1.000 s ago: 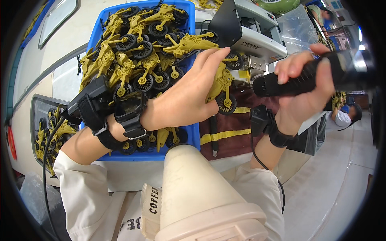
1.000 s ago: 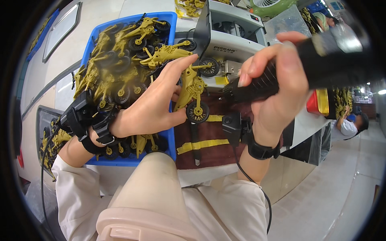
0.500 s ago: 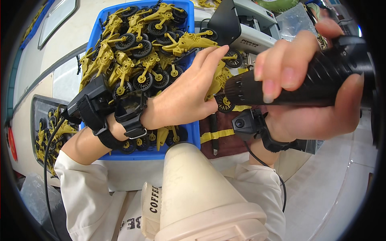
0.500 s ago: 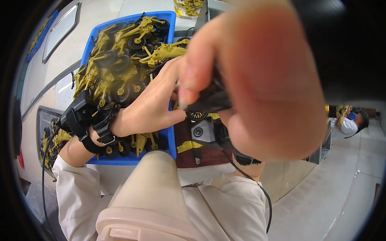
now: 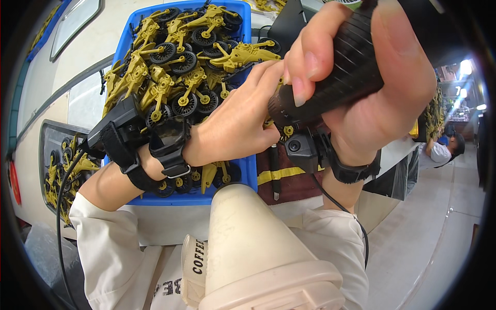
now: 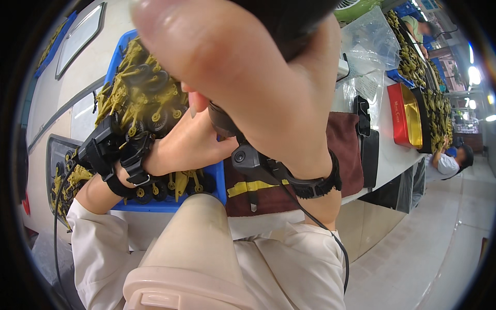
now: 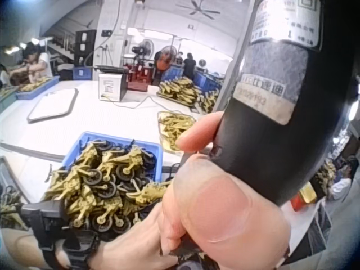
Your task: Assembling plastic toy motorcycle parts using a handheld powered screwdriver.
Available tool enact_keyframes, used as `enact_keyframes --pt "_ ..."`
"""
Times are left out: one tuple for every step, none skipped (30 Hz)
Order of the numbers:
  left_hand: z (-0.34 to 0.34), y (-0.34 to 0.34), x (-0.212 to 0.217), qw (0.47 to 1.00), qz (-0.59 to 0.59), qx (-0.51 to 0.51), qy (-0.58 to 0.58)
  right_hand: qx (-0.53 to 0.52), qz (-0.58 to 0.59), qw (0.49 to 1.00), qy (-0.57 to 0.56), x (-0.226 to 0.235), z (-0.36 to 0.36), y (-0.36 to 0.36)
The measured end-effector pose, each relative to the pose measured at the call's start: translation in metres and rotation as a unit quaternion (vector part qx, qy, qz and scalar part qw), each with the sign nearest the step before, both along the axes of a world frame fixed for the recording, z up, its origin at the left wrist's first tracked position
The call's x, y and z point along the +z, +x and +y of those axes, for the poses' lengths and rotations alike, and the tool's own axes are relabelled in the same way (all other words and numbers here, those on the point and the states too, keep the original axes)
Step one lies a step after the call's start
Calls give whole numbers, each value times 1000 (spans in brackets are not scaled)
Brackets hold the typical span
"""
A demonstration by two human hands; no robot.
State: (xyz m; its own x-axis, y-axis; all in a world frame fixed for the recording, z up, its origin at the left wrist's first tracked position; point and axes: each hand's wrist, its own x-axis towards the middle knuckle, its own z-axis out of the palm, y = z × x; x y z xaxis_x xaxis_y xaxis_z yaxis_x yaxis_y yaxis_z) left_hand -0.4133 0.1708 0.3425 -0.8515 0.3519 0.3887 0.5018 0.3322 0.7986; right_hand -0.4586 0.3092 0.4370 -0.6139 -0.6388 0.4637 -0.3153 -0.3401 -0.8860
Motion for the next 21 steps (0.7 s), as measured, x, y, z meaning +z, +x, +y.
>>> enact_keyframes --pt "0 0 0 1000 8 9 5 1 -1 1000 0 -1 0 -1" --pt "1 -1 -1 1000 10 12 4 1 -1 1000 0 -1 -1 -1" --pt "1 -1 -1 1000 11 11 4 1 -2 1000 0 -2 0 -2" --pt "2 -1 0 1000 10 10 3 1 -2 1000 3 -3 0 -1" --pt "1 -1 -1 1000 6 9 2 2 -2 1000 2 -3 -1 -2" --pt "1 -1 0 1000 3 6 1 3 -3 1000 2 -3 -1 -3" --pt "1 -1 0 1000 0 4 1 6 -3 1000 3 -3 -1 -2" --pt "1 -2 0 1000 -4 3 0 6 -4 1000 4 -4 -1 -2" --pt "0 -2 0 1000 -7 2 -1 8 -5 1000 5 -5 -2 -3" --pt "0 -2 -1 1000 -11 1 0 8 -5 1000 5 -6 -2 -3" --pt "1 -2 -1 1000 -12 0 0 9 -4 1000 6 -6 -2 -3" --pt "1 -2 -1 1000 -14 -2 -1 10 -6 1000 6 -6 -2 -3" --pt "0 -3 -1 1000 -16 -2 -1 12 -6 1000 4 -6 -2 -3" --pt "2 -3 0 1000 -19 -3 -1 11 -6 1000 5 -6 -2 -3" --pt "1 -3 0 1000 -20 -3 -2 14 -6 1000 5 -7 -3 -3" --pt "1 -3 -1 1000 -21 -2 -2 16 -5 1000 5 -6 -3 -3" --pt "1 -2 0 1000 -23 -3 -1 16 -6 1000 5 -7 -3 -2" --pt "1 -3 0 1000 -26 -4 -2 17 -6 1000 5 -7 -3 -3" --pt "2 -3 0 1000 -28 -7 -1 17 -5 1000 3 -7 -3 -4" --pt "2 -4 0 1000 -30 -7 -3 17 -6 1000 2 -7 -3 -4" --pt "2 -4 -1 999 -33 -8 -3 19 -6 1000 1 -7 -3 -5"
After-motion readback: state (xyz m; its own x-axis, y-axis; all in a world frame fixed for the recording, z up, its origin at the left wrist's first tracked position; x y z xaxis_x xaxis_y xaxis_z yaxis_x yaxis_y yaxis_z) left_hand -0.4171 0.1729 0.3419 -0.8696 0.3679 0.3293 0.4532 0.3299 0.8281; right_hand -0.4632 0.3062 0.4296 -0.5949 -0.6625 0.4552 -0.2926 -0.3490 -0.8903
